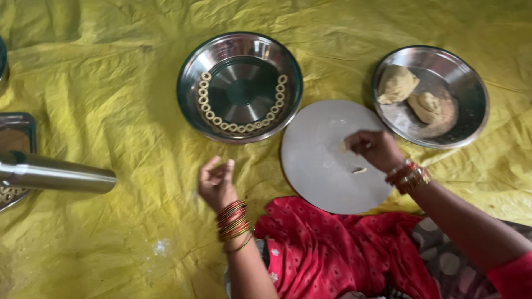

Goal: The person rolls small pieces of dough into thin ropes on a round board, then joins the ends to form rings. The finished rings are placed into a metal bowl. The person repeats this process throughout the clip.

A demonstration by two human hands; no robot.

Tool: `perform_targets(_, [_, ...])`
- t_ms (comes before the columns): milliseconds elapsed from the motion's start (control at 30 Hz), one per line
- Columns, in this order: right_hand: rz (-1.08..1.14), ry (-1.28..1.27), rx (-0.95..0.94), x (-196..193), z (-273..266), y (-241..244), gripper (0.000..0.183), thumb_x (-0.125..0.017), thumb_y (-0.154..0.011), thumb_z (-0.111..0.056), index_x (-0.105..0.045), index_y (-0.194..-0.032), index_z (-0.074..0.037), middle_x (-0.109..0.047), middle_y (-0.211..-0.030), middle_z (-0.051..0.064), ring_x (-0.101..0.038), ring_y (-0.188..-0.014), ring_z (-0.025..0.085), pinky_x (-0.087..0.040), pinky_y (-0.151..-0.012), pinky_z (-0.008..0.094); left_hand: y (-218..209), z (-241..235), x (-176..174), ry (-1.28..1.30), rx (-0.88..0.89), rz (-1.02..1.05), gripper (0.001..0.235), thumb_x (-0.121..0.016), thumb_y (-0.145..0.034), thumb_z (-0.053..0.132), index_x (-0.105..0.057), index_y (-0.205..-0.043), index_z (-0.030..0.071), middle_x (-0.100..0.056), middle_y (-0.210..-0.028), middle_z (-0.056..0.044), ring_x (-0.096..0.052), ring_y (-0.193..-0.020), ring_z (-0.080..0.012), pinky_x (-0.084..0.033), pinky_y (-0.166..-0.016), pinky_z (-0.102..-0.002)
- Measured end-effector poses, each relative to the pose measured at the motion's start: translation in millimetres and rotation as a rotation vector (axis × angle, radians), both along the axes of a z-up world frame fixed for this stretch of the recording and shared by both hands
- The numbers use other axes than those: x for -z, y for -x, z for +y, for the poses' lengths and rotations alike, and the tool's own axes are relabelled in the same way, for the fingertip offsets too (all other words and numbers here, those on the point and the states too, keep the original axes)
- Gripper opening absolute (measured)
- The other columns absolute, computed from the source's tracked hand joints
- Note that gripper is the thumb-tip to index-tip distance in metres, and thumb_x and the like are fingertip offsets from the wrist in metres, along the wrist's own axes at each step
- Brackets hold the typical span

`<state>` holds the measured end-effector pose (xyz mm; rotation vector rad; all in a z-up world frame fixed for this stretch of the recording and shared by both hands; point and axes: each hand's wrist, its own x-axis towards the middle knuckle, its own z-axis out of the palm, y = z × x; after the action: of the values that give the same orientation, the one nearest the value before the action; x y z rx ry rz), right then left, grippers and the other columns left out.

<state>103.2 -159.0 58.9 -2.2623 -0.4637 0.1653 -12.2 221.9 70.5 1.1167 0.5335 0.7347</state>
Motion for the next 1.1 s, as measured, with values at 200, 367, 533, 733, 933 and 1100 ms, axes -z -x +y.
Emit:
perform_targets(200, [-0.017,-0.11,0.034,23.8,94.4,-122.4,0.014,-0.066,-0.093,0.005,-0.077,-0.1,-0.001,-0.075,-0.083,0.008,-0.067,-0.069,0.011,-0.055,-0.06,0.028,-47.6,-12.3,77.9,0.079,0.019,0.047,0.033,-0.086,-0.078,-0.002,-0.071,-0.107,-0.002,-0.073,-0.078,-0.007,-0.066,-0.069,-0.0116,-0.054,-0.067,-0.025])
perform_targets(367, [-0.201,0.047,0.118,48.0,142.5,-233.9,0.01,-0.067,-0.091,0.002,-0.076,-0.094,-0.001,-0.076,-0.086,0.011,-0.07,-0.072,0.015,-0.055,-0.06,0.032,-66.1,-10.6,93.6,0.144,-0.005,-0.016,0.024,-0.083,-0.083,-0.003,-0.072,-0.104,-0.003,-0.078,-0.085,-0.011,-0.073,-0.078,-0.0135,-0.057,-0.075,-0.026])
perform_targets(533, [-0.175,0.148,0.242,71.1,175.6,-279.8,0.009,-0.07,-0.087,-0.011,-0.077,-0.092,-0.007,-0.077,-0.084,0.013,-0.075,-0.072,0.023,-0.061,-0.067,0.035,-71.1,-15.1,92.9,0.112,-0.054,0.077,0.026,-0.074,-0.091,0.003,-0.07,-0.117,0.001,-0.077,-0.092,-0.012,-0.075,-0.085,-0.0157,-0.062,-0.081,-0.03])
perform_targets(733, [-0.252,0.369,0.234,88.9,210.1,-286.6,0.008,-0.073,-0.086,-0.015,-0.078,-0.09,-0.012,-0.076,-0.089,0.013,-0.074,-0.078,0.03,-0.06,-0.076,0.039,-66.7,-15.2,79.5,0.206,-0.011,0.291,0.033,-0.061,-0.099,0.013,-0.063,-0.131,0.006,-0.078,-0.104,-0.012,-0.075,-0.093,-0.0163,-0.064,-0.083,-0.034])
perform_targets(933, [-0.215,0.593,0.243,83.2,227.7,-278.9,0.014,-0.072,-0.087,-0.018,-0.08,-0.099,-0.017,-0.074,-0.097,0.018,-0.071,-0.086,0.036,-0.058,-0.078,0.045,-66.8,-19.4,77.0,0.258,0.002,0.314,0.035,-0.062,-0.097,0.013,-0.063,-0.131,0.007,-0.078,-0.105,-0.012,-0.072,-0.081,-0.0172,-0.061,-0.078,-0.032])
perform_targets(1100, [-0.204,0.59,0.207,76.4,226.7,-279.7,0.018,-0.071,-0.09,-0.021,-0.08,-0.105,-0.016,-0.074,-0.11,0.016,-0.072,-0.096,0.034,-0.057,-0.087,0.045,-68.0,-19.4,79.9,0.251,0.008,0.295,0.034,-0.063,-0.097,0.011,-0.064,-0.131,0.006,-0.077,-0.104,-0.011,-0.071,-0.078,-0.0159,-0.06,-0.075,-0.031])
